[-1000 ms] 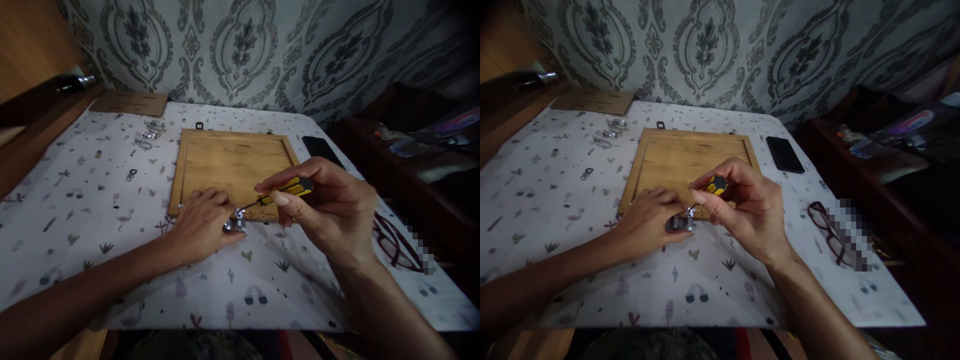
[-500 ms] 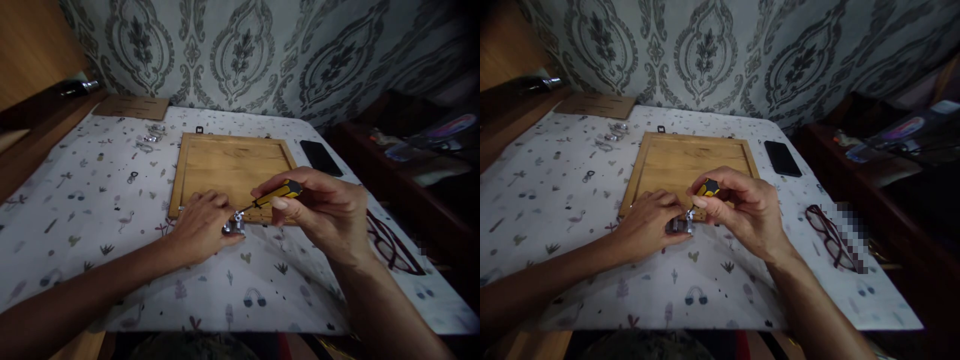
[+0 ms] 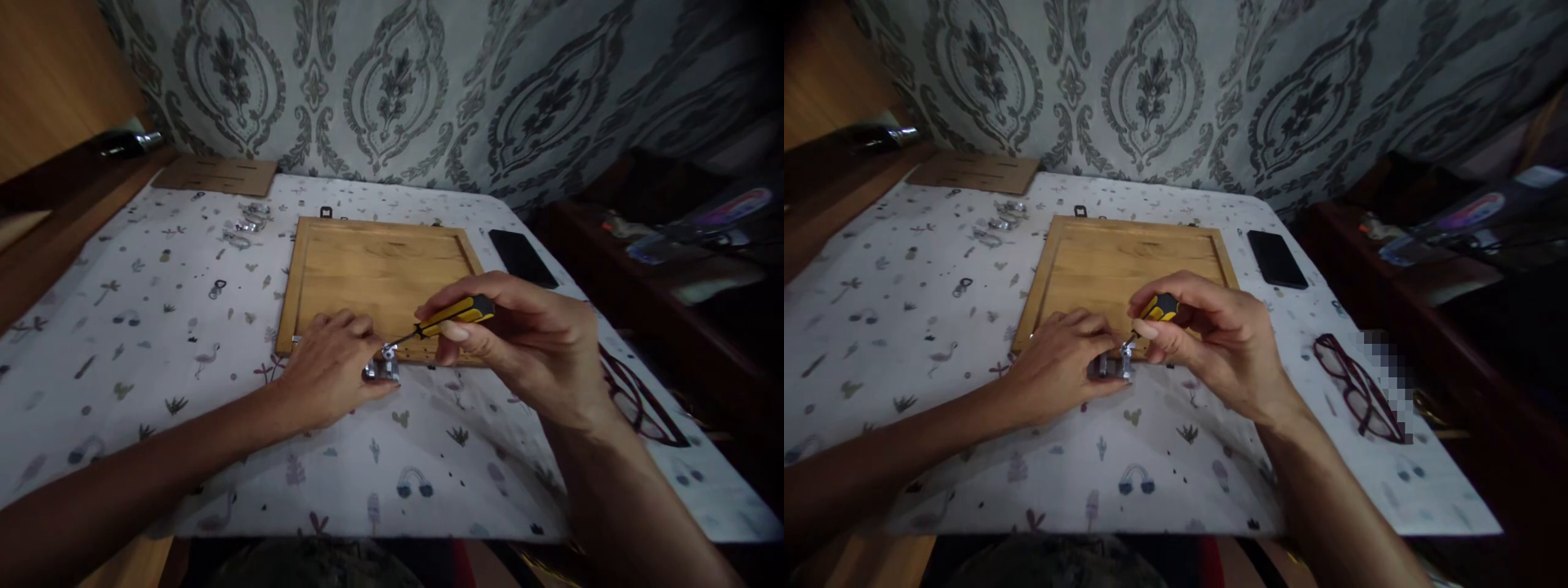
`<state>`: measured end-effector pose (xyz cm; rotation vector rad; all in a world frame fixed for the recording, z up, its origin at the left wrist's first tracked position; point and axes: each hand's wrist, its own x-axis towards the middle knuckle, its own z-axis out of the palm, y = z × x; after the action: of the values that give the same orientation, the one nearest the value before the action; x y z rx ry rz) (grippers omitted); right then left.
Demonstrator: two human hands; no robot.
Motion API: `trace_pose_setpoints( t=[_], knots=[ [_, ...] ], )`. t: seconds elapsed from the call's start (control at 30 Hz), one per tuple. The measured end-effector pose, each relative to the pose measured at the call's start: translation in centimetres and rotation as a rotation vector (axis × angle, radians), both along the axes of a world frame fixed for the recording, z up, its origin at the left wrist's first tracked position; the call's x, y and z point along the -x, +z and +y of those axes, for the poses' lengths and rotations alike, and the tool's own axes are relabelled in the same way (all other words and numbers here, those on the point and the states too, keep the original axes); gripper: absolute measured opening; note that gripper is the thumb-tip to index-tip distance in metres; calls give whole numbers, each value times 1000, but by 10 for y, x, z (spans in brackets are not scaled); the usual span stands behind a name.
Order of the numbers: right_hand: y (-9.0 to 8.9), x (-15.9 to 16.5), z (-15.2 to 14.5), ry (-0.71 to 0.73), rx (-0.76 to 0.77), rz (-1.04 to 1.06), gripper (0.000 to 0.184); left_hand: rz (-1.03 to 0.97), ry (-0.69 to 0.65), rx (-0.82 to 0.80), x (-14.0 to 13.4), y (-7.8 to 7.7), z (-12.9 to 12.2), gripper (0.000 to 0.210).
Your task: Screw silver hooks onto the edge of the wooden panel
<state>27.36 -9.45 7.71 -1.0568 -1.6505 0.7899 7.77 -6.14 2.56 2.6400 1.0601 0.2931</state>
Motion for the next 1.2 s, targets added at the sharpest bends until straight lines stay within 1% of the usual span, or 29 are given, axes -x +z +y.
trace_pose_setpoints(
  t=[0.03,0.13,0.23,0.3,0.43,0.5,0.57,0.67,0.73,0.87,0.97,1.07,1.13,1.2],
  knots=[
    [-1,2,0,-21,-24,1,10,4,-1,1,0,0,0,32],
    [-5,8,0,-59,-82,7,16,9,-2,-1,0,-1,0,34],
    [-7,10,2,-77,-98,13,17,-1,0,-7,0,-1,1,34],
    [-5,8,3,-60,-79,0,16,2,0,-4,0,-1,1,34],
    [3,1,3,31,-24,-41,16,9,5,8,0,1,0,33],
    [3,-1,2,53,-7,-62,16,8,8,7,0,1,0,33],
    [0,-1,2,19,-35,-87,16,9,6,6,0,1,1,34],
    [-7,4,2,-102,-144,-101,21,2,1,2,0,-1,1,34],
    [-10,6,3,-149,-176,-96,23,-7,4,-7,0,-1,0,33],
    [-10,4,5,-110,-107,-59,21,-6,8,4,0,-2,0,35],
    [-6,-2,5,-40,-32,-11,20,-1,4,16,0,-2,0,36],
    [-3,-6,3,40,29,-7,23,-1,5,14,0,-1,0,35],
    [-2,-5,3,44,27,-13,17,-2,10,16,0,-1,0,34],
    [-4,-2,2,-3,-20,-16,12,-5,11,20,0,-1,0,33]
  ],
)
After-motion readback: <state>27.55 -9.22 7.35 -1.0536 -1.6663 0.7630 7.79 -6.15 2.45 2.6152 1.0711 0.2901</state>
